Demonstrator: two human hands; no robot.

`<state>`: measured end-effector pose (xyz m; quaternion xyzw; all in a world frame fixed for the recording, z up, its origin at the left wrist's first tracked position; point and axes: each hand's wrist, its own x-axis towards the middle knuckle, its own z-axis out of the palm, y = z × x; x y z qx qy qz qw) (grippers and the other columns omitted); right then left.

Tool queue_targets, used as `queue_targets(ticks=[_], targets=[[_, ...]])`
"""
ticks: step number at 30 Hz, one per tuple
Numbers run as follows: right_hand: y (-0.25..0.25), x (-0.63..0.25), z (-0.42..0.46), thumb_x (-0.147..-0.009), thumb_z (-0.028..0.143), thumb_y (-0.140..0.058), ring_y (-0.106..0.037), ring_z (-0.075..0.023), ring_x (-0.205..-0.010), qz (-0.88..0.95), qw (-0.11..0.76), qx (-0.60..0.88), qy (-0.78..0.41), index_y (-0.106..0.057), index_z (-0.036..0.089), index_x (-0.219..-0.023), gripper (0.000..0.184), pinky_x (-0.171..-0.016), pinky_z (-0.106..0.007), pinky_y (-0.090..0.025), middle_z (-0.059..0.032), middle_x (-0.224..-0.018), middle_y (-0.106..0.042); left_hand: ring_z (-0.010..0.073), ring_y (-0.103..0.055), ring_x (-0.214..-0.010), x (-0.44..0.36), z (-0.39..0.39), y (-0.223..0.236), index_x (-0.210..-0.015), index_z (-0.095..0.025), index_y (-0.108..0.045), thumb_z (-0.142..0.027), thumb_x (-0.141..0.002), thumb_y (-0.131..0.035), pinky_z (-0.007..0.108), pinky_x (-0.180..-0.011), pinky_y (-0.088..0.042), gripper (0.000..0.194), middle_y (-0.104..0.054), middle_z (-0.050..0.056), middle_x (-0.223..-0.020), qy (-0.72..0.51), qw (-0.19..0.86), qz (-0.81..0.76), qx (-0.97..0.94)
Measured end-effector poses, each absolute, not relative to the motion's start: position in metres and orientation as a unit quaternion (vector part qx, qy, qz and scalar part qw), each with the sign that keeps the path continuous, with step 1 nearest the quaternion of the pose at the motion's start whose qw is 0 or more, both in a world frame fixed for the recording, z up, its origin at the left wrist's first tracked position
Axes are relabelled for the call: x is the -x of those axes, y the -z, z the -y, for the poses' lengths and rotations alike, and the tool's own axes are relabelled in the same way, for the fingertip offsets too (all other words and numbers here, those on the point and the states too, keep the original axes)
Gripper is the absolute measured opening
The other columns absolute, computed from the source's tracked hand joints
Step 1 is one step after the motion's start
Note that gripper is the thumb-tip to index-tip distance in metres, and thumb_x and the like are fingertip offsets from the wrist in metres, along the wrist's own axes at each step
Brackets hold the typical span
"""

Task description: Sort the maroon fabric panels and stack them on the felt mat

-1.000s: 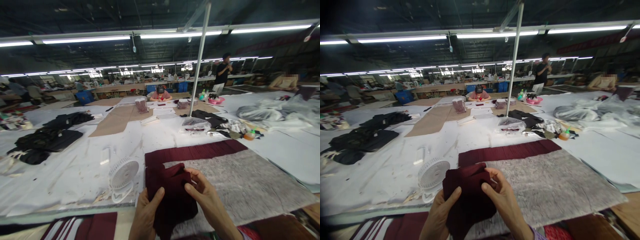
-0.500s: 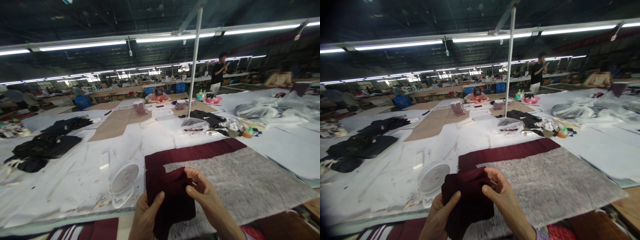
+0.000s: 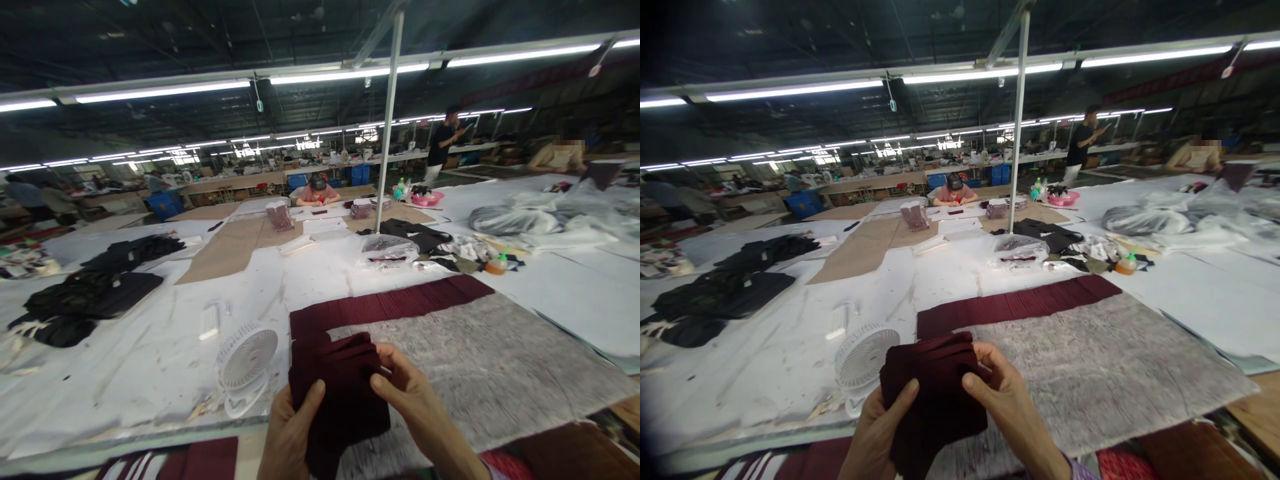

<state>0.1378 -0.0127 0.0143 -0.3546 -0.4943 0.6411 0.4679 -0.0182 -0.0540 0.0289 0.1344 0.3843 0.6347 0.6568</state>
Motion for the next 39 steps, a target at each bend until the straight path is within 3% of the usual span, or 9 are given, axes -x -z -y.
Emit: queue_targets(ticks=[3, 10, 24, 29, 39], targets=[[-0.011, -0.135, 0.014, -0.076, 0.045, -0.065, -0.059, -0.0191, -0.075, 0.505, 0.443, 0.394, -0.627, -0.062, 0.02, -0.083, 0.026, -0.071, -0.031, -0.046, -0.0025, -0.079, -0.065, 0.0292, -0.066, -0.09, 0.014, 0.051, -0.029, -0.098, -0.013, -0.068, -0.025, -0.064, -0.076, 0.039, -0.081, -0.053, 0.037, -0.073, 0.011, -0.087, -0.65, 0.647, -0.379, -0.124], [0.002, -0.132, 0.014, -0.071, 0.045, -0.07, -0.044, -0.011, -0.058, 0.454, 0.475, 0.459, -0.598, -0.057, 0.016, -0.063, 0.033, -0.054, -0.022, -0.037, 0.0026, -0.06, -0.052, 0.0285, -0.067, -0.089, 0.008, 0.048, -0.025, -0.115, -0.014, -0.06, -0.025, -0.063, -0.077, 0.039, -0.082, -0.053, 0.056, -0.073, 0.011, -0.086, -0.668, 0.636, -0.365, -0.129], [0.009, -0.127, 0.017, -0.074, 0.047, -0.066, -0.048, -0.0142, -0.062, 0.452, 0.486, 0.459, -0.59, -0.056, 0.019, -0.068, 0.03, -0.059, -0.024, -0.041, 0.0026, -0.063, -0.054, 0.0257, -0.065, -0.093, 0.014, 0.047, -0.027, -0.112, -0.018, -0.063, -0.027, -0.066, -0.075, 0.035, -0.083, -0.051, 0.048, -0.072, 0.008, -0.094, -0.675, 0.631, -0.355, -0.143], [0.011, -0.122, 0.021, -0.075, 0.048, -0.065, -0.05, -0.015, -0.063, 0.426, 0.496, 0.456, -0.604, -0.054, 0.019, -0.068, 0.032, -0.06, -0.026, -0.043, 0.002, -0.065, -0.054, 0.0235, -0.064, -0.094, 0.014, 0.047, -0.024, -0.099, -0.017, -0.068, -0.032, -0.072, -0.07, 0.033, -0.085, -0.05, 0.031, -0.073, 0.007, -0.091, -0.667, 0.627, -0.378, -0.138], [0.007, -0.124, 0.019, -0.073, 0.045, -0.067, -0.053, -0.0172, -0.068, 0.47, 0.496, 0.46, -0.567, -0.059, 0.019, -0.067, 0.028, -0.064, -0.027, -0.045, 0.0014, -0.065, -0.056, 0.0257, -0.066, -0.088, 0.022, 0.048, -0.024, -0.101, -0.015, -0.067, -0.031, -0.065, -0.075, 0.035, -0.081, -0.052, 0.041, -0.073, 0.009, -0.087, -0.653, 0.621, -0.402, -0.16]])
